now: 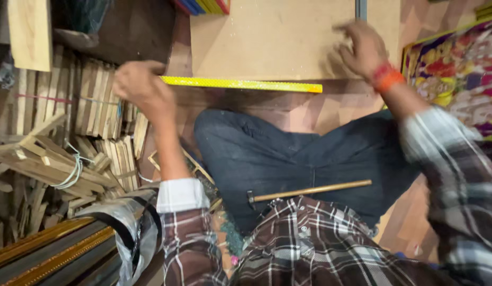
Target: The person sits on the floor and assembles picture frames by attaching small corner pieces to the edges of frame boards using a hammer. The person handles both yellow and red patterned frame boards, repeatedly tapping the corner pieces into place.
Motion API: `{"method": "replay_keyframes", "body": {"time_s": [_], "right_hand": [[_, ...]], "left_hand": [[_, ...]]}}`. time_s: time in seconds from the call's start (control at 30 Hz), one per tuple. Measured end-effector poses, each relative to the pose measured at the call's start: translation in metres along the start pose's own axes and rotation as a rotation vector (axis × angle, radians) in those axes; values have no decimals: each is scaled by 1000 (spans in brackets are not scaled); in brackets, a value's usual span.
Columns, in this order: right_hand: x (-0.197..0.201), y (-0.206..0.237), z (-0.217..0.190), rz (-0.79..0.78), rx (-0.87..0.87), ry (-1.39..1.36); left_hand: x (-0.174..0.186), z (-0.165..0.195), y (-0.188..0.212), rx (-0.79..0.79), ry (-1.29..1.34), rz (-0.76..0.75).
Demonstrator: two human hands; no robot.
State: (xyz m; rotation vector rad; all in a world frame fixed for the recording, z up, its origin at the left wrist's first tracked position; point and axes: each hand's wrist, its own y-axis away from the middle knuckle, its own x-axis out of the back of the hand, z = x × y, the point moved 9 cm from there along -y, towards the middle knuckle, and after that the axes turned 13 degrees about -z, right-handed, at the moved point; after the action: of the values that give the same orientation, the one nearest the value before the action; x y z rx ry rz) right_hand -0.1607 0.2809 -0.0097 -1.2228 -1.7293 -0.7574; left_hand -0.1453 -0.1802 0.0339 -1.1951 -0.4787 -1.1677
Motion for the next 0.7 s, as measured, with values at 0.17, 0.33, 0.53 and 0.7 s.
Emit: {"method": "replay_keyframes", "body": {"time_s": [0.17, 0.33, 0.53, 0.7], "right_hand": [[4, -112, 18, 64, 34, 194], [-23, -150, 30, -217, -189, 365], [-33, -92, -5, -77, 46, 76], [-33, -18, -37, 133, -12, -1037]], "left_hand": [[-41, 132, 12, -292, 234, -312], [-35, 217, 26, -444, 298, -364], [-32, 206, 34, -345, 387, -373], [-27, 205, 32, -211, 531, -246]]}}
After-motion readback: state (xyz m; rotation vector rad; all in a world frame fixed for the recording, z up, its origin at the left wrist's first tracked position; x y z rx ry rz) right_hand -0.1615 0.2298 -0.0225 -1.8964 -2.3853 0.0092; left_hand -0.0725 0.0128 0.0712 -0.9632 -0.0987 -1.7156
